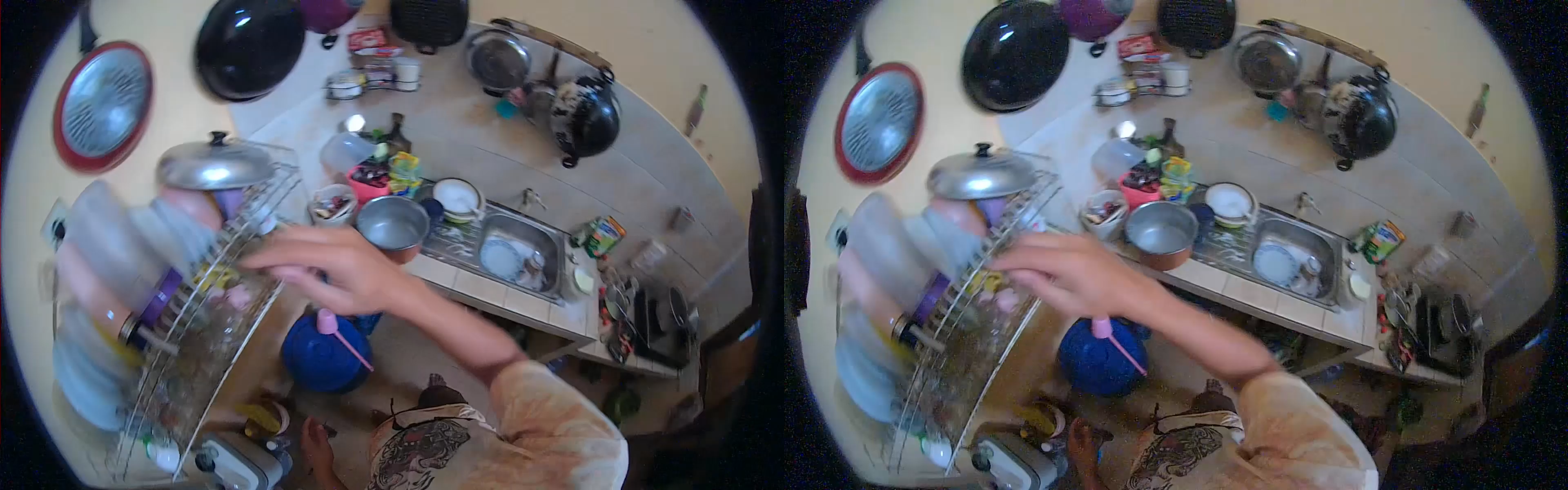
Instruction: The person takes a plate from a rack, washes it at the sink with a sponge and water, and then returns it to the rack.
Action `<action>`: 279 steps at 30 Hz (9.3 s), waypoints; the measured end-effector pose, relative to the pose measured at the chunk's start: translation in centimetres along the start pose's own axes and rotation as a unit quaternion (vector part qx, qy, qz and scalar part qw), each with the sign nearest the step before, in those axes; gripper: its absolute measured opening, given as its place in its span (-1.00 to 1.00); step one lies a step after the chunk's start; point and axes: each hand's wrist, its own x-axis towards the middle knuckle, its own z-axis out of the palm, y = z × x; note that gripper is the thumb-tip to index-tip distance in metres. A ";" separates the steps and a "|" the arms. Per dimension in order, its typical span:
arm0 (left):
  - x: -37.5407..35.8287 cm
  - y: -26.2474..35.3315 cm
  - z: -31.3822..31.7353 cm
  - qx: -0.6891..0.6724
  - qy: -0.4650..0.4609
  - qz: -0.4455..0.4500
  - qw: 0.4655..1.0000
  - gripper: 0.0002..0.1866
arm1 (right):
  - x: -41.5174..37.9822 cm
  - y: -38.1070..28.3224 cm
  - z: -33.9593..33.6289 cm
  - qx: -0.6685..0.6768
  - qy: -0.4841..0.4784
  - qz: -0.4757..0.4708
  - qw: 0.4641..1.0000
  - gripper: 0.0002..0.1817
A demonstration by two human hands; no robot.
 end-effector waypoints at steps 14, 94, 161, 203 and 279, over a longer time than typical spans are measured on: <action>10.9 7.7 17.7 0.111 -0.308 0.098 0.940 -0.62 | -55.8 -14.0 -21.2 -0.386 0.244 0.671 0.584 -0.57; 16.2 30.1 80.7 0.131 -0.323 0.037 0.936 -0.38 | -59.8 -6.4 -43.8 -0.439 0.282 0.624 0.582 -0.76; 13.3 26.1 65.5 0.123 -0.228 0.141 0.956 -0.54 | -66.3 26.0 -45.8 -0.425 -0.116 0.583 0.682 -0.79; 14.5 24.1 65.3 0.048 -0.261 0.109 0.958 -0.49 | -64.6 26.2 -49.0 -0.458 0.016 0.586 0.668 -0.78; 19.0 34.3 44.3 -0.110 0.037 0.130 0.985 -0.43 | -61.9 27.7 -21.6 0.056 0.414 0.613 0.671 -0.84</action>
